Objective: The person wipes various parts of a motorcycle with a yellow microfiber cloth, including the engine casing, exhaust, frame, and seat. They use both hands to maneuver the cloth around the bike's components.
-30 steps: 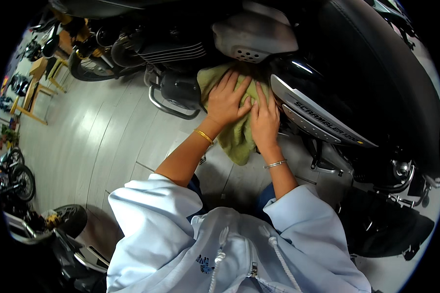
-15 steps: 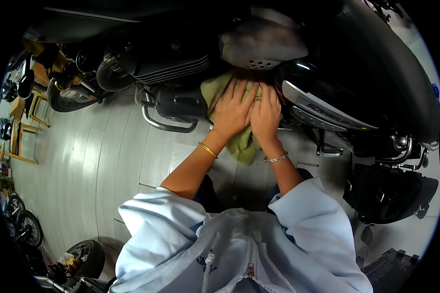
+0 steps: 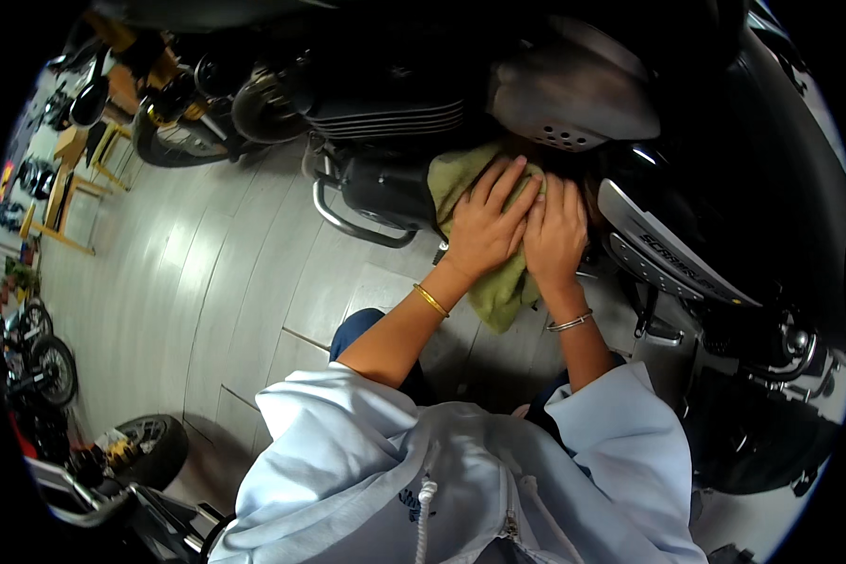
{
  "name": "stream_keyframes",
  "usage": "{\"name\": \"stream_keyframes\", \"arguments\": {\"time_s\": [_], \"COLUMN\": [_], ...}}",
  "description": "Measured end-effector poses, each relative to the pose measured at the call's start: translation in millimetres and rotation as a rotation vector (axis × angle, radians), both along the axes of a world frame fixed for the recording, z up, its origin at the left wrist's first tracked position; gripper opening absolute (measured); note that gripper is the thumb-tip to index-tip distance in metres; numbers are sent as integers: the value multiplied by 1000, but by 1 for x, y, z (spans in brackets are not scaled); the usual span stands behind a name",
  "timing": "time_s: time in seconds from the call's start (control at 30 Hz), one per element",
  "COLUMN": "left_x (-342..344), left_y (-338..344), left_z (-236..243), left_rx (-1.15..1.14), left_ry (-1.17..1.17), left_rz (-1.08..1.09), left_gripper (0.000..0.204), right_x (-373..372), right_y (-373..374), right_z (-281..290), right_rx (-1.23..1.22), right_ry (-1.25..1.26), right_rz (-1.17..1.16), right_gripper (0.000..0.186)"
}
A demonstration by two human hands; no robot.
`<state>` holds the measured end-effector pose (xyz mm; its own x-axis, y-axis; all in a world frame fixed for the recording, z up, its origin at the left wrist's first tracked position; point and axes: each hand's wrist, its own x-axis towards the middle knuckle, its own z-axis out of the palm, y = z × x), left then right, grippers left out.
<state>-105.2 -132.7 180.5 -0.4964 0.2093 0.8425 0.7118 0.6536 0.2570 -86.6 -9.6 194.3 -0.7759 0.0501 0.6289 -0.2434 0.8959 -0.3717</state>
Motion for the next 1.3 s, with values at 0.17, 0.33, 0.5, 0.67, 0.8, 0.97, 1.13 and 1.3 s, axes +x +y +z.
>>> {"name": "stream_keyframes", "arguments": {"time_s": [0.17, 0.33, 0.5, 0.67, 0.8, 0.97, 1.13, 1.3], "left_x": [7, 13, 25, 29, 29, 37, 46, 54], "left_y": [-9, -17, -21, -11, -5, 5, 15, 20], "left_z": [-8, -6, -8, -17, -23, -30, -41, -50], "left_rx": [25, -20, -29, 97, 151, 206, 139, -49], "left_ry": [-59, -58, -105, -133, -126, -136, -107, -55], "left_rz": [76, 168, 222, 231, 223, 157, 106, 92], "left_gripper": [44, 40, 44, 46, 44, 42, 41, 50], "right_x": [-7, -7, -1, 4, 9, 20, 32, 44], "right_y": [-10, -17, -11, -4, 1, 9, 19, 30], "right_z": [10, 15, 15, 9, 1, -20, -49, -83], "right_rx": [222, 278, 274, 244, 239, 180, 45, -2], "right_ry": [81, 24, 58, 108, 95, 133, 199, 216], "right_rz": [19, 14, 95, 152, 147, 127, 150, 152], "right_gripper": [26, 31, 45, 53, 53, 48, 47, 52]}}
